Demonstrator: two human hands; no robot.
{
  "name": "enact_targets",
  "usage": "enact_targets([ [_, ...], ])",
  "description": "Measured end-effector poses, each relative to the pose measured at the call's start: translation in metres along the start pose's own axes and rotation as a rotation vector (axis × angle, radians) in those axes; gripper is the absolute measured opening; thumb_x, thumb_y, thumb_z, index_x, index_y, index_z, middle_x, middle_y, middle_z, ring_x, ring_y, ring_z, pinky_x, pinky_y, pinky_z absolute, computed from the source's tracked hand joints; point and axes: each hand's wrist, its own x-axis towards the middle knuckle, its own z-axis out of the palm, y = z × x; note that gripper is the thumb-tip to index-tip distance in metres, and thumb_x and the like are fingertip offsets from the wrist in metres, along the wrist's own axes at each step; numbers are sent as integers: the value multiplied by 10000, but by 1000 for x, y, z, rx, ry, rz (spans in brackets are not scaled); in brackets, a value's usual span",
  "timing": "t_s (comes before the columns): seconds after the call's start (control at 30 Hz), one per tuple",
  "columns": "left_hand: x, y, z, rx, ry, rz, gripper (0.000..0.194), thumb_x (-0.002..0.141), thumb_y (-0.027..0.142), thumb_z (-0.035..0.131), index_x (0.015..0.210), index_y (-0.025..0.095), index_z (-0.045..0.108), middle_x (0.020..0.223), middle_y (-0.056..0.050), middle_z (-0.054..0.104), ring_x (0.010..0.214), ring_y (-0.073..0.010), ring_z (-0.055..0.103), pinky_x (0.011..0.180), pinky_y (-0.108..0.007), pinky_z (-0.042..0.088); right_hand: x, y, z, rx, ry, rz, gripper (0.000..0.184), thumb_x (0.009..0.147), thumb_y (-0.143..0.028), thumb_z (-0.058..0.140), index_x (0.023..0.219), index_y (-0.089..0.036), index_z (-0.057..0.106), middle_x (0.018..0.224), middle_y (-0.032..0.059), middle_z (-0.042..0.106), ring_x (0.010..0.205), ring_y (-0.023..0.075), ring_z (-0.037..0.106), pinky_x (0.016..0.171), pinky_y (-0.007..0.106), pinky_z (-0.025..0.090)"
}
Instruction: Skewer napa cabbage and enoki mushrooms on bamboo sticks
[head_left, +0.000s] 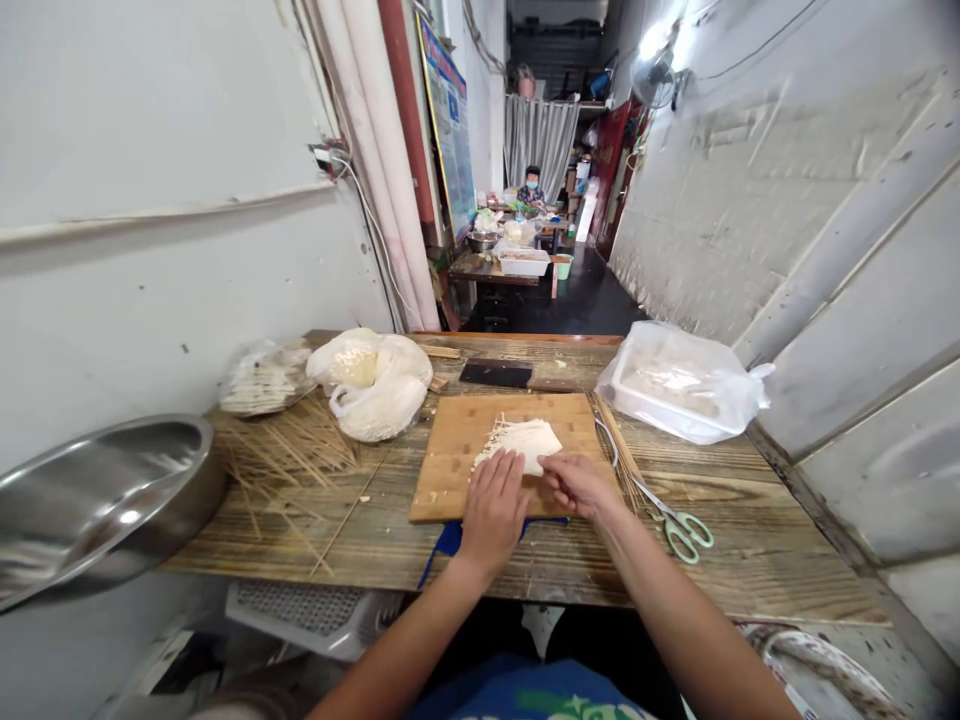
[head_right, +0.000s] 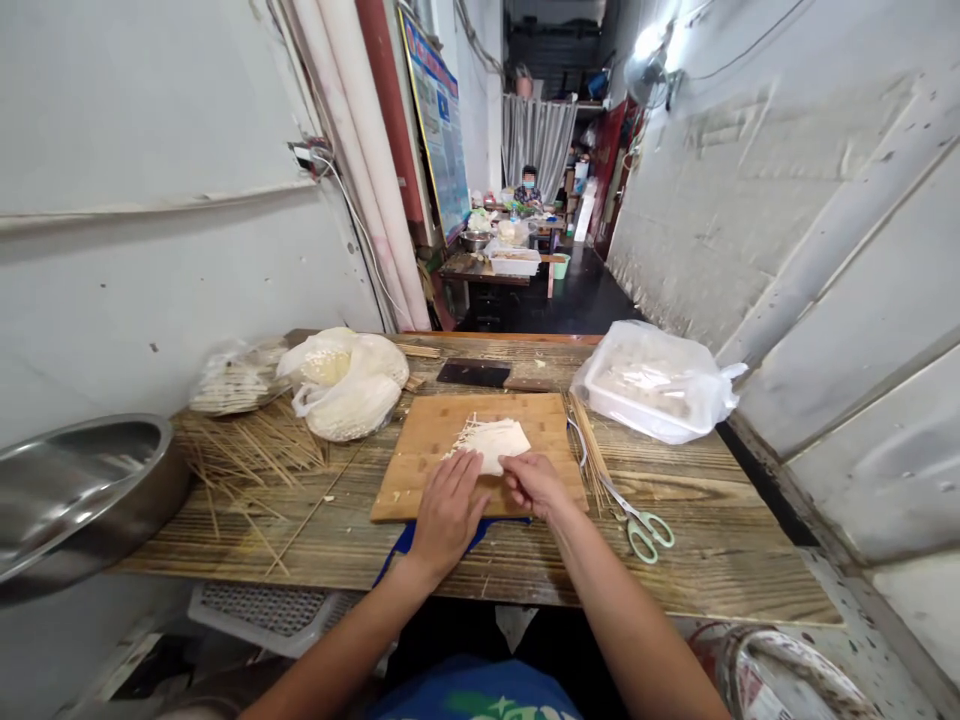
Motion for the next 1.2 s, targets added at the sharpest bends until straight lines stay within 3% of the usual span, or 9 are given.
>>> enact_targets([
  [0.1,20,-6,8,-336,-41,-176,344,803,131,555,1133,156,646,1243,-126,625,1246,-283,493,1110,-523,271,-10,-4,11,66,-32,-30,413,699,-555,592,574,-198,426,385,-90,383,273,45,331,278,169,169],
  [0.2,44,-19,3,-519,-58,-275,230,778,165,589,964,199,719,1100,-82,703,1121,-254,592,1069,-474,356,-19,-10,11,116,-23,-106,407,677,-583,575,728,-182,530,437,-92,441,286,44,349,279,166,175],
  [0.37,85,-48,-36,-698,-47,-436,307,769,377,637,951,139,704,928,-91,741,860,-245,684,840,-416,528,-36,-4,-13,121,59,-224,444,641,-572,607,819,-170,550,466,-105,441,296,38,357,283,157,175],
  [0.5,111,-66,-67,-860,-60,-539,388,723,437,681,888,86,676,817,-134,736,707,-224,691,705,-380,564,-39,18,-30,89,116,-253,439,627,-585,603,766,-174,535,455,-104,430,288,42,351,286,166,177],
  [0.7,114,-75,-76,-927,25,-569,403,697,448,710,889,96,664,811,-128,732,731,-207,692,719,-349,561,-34,49,-34,50,102,-201,416,602,-600,589,638,-199,487,418,-86,428,273,59,354,295,182,185],
  [0.83,108,-70,-71,-846,135,-478,466,727,478,674,1010,108,667,924,-94,733,908,-228,672,852,-372,521,-32,61,-33,56,86,-181,399,610,-588,592,641,-201,500,422,-86,430,268,64,347,292,187,179],
  [0.97,101,-54,-74,-725,147,-342,336,740,373,696,1004,166,708,1166,-78,667,1154,-228,559,1055,-386,367,-34,59,-33,98,74,-189,438,630,-612,623,670,-186,528,444,-84,446,285,55,351,294,178,181],
  [1.07,88,-37,-70,-503,70,-86,219,813,276,630,1004,211,717,1310,-81,568,1243,-207,480,1096,-398,307,-39,45,-28,307,-28,-178,473,662,-598,678,802,-150,618,589,-25,581,418,74,501,337,165,290],
  [1.2,55,-18,-49,-159,-34,364,266,894,173,497,1080,243,673,1337,-105,528,1261,-198,456,1046,-438,362,-44,25,-16,652,-303,-62,504,670,-539,740,912,-102,673,897,104,689,773,155,650,646,230,497],
])
